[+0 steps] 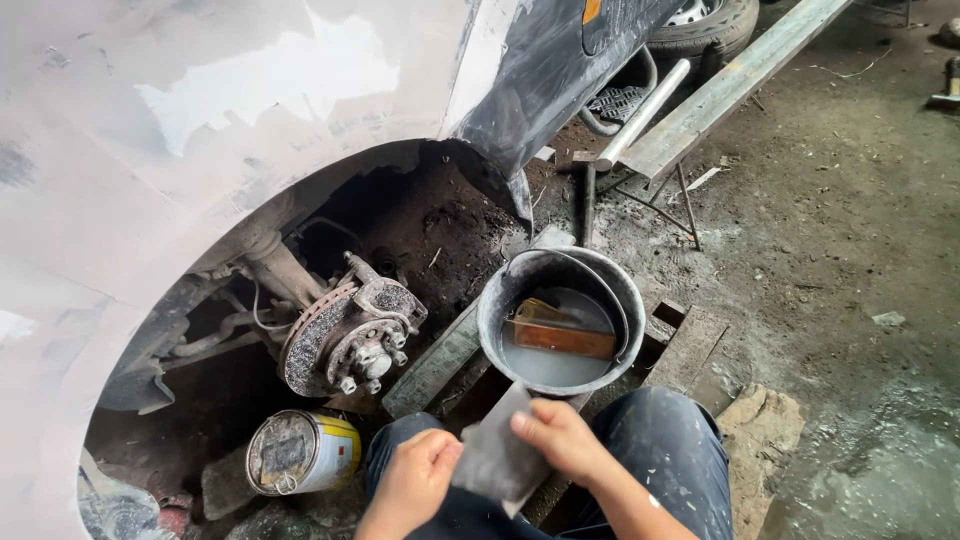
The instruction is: The person sits on the ground next to a car and uses a sanding block to smooth the surface of the car's body panel. They also handle a separate sanding sheet and a putty knife, applying a substance from a can onto the sanding sheet before continuing to sand the car.
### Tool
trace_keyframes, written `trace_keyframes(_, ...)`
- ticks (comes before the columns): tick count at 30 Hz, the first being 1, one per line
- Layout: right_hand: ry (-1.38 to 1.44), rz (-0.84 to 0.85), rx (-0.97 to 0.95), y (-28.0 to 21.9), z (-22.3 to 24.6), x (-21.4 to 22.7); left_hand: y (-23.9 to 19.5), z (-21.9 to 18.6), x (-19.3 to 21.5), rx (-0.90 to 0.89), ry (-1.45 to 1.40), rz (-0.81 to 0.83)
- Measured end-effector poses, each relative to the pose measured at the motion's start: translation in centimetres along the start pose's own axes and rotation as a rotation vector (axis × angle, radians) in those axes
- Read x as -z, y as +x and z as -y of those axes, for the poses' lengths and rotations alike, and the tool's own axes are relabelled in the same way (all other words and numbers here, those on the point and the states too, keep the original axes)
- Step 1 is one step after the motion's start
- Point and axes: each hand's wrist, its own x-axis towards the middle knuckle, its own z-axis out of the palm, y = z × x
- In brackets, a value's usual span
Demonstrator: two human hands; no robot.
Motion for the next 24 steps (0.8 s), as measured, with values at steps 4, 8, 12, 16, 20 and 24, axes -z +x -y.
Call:
trace_keyframes(4, 0.133, -0.231, 0.084, 0.9, 1.6, 1.3, 0.5, 4.2, 1.6, 0.084, -0.035, -0.175)
trace_keyframes(8, 0.217, -0.274, 0.096, 0.9, 1.4, 1.0, 1.3, 11.4, 0.7, 0.631, 0.215, -0.389)
trace_keyframes(12, 0.21, -0.298, 0.103, 0.9, 1.0, 0.8, 1.0, 15.0, -1.6, 0.843, 0.237, -0.143)
trace_keyframes(16, 0.317, -0.364, 0.114, 2.0, -0.4, 1.0, -0.8, 8.7, -2.2, 0.708, 0.51, 0.036)
trace_keyframes(20, 0.579, -0.418, -0.113, 0.8, 4.2, -2.5, -2.4, 7.8, -3.5, 0.381, 0.437, 0.173)
trace_keyframes(24, 0.794, -0.325, -0.248, 0.7, 3.7, -4.1, -1.4, 6.3, -5.7, 0.494, -0.316, 0.102)
